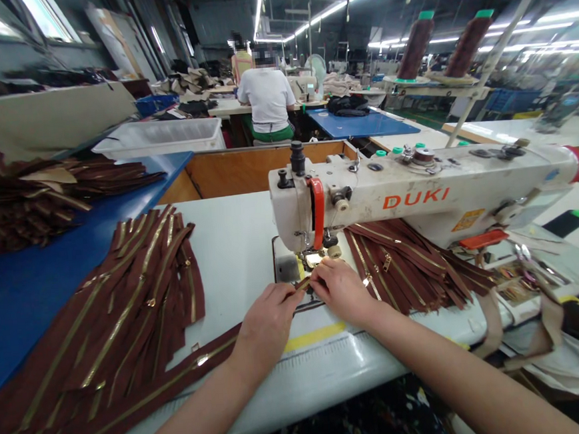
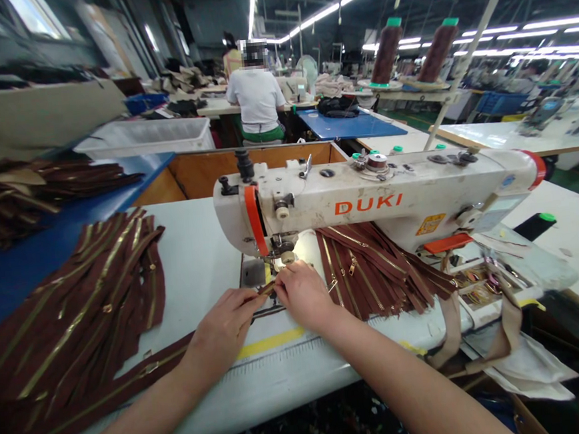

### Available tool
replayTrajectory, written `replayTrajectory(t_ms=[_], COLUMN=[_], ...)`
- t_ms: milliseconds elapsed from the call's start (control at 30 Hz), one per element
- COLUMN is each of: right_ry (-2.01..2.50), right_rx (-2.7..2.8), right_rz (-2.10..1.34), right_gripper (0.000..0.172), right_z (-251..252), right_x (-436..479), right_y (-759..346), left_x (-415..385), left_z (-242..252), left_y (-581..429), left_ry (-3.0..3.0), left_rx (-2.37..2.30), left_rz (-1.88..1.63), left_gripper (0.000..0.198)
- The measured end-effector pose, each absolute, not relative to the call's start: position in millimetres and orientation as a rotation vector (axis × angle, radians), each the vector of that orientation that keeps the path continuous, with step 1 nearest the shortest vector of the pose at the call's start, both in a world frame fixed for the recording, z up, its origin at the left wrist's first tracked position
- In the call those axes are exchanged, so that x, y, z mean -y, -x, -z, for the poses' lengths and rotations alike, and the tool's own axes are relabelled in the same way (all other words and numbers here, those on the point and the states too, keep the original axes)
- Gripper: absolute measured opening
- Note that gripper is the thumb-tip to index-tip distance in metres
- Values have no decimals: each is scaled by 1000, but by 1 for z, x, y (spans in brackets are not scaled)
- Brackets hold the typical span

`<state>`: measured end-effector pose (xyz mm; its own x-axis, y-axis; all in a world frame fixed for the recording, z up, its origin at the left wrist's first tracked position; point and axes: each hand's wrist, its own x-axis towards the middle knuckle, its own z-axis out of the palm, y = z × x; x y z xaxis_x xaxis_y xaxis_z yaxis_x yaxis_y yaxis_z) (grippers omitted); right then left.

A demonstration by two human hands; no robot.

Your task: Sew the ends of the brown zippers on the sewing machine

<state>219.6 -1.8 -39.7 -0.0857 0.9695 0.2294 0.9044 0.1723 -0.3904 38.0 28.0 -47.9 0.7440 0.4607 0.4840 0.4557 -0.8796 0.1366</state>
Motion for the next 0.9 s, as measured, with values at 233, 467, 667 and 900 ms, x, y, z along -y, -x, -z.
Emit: replayTrajectory(t_ms=[233, 467, 667, 900], right_ry=[1765, 1785, 1764, 1675], right_rx=[2016, 2024, 2095, 2224], right_rz=[-185, -176, -117, -92], right_gripper=[9, 9, 10, 9], right_z=[42, 41, 40, 36], right_x=[2, 2, -1, -6], right_y=[-219, -217, -218, -223], left_x=[-24, -26, -35, -33], left_z=[44, 37, 18, 26], left_y=[-40, -42, -51, -50], left_ry=[-3033, -3042, -2780, -2902], left_rx=[-856, -863, -779, -645], left_rz=[-577, -417, -321, -373], left_gripper=[34, 33, 28, 23])
